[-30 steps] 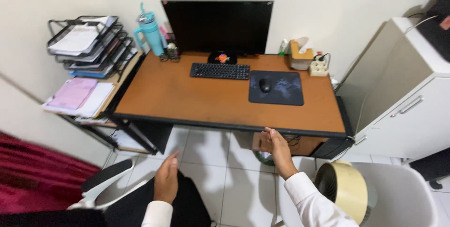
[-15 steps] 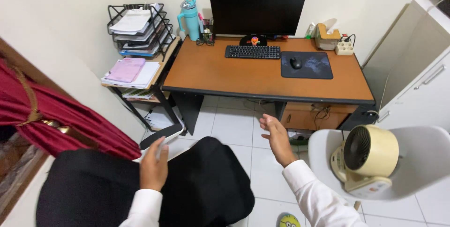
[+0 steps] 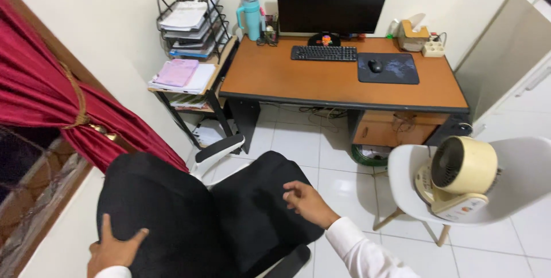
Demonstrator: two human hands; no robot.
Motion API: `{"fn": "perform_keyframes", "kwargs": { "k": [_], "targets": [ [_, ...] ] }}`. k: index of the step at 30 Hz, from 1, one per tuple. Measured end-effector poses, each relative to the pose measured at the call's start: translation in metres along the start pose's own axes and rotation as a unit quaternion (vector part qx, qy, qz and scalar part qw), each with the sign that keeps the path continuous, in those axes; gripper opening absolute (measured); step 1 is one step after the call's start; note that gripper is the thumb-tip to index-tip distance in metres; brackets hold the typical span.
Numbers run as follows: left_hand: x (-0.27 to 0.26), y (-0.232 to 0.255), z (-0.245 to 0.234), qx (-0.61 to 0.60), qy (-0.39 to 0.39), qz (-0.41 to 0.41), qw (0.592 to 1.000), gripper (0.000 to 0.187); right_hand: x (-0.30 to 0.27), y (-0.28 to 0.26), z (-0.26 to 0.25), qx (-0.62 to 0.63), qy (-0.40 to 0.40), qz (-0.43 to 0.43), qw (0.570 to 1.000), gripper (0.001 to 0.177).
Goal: The person is tidying up a desk by organizing items like a mouse pad, keyboard, sticky notes, and a chair.
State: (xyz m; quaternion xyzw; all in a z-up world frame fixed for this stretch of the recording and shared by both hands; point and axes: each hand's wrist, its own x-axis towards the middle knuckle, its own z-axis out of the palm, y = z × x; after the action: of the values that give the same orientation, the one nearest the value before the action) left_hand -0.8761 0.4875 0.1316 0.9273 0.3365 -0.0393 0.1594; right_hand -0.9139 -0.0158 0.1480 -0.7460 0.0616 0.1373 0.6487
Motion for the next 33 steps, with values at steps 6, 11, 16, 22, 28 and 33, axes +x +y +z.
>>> {"fn": "perform_keyframes", "kwargs": {
  "k": [6,11,16,22,28,33],
  "targets": [
    [-0.04,0.041,0.004,-0.091,0.066,-0.098,0.989,0.115,-0.016,0.043,-0.01,-0.035,0.007,0.057,0.998,0.033],
    [-0.079,0.074,0.021,-0.084,0.081,-0.147,0.982,0.114,-0.022,0.041,0.026,-0.072,-0.031,-0.026,0.997,0.037],
    [-0.142,0.122,0.013,-0.145,0.051,-0.176,0.972,0.116,-0.075,-0.001,0.073,-0.211,-0.166,-0.183,0.946,0.067],
    [-0.171,0.157,0.055,-0.167,0.025,-0.197,0.966,0.103,-0.051,0.075,0.132,-0.341,-0.117,-0.083,0.929,0.071],
    [-0.202,0.181,0.075,-0.301,0.018,-0.198,0.933,0.113,-0.063,0.052,0.043,-0.313,-0.049,-0.168,0.934,0.088],
    [-0.208,0.21,0.085,-0.491,-0.04,-0.096,0.865,0.119,-0.067,-0.002,-0.044,-0.325,-0.13,-0.164,0.922,0.111]
  ]
}}
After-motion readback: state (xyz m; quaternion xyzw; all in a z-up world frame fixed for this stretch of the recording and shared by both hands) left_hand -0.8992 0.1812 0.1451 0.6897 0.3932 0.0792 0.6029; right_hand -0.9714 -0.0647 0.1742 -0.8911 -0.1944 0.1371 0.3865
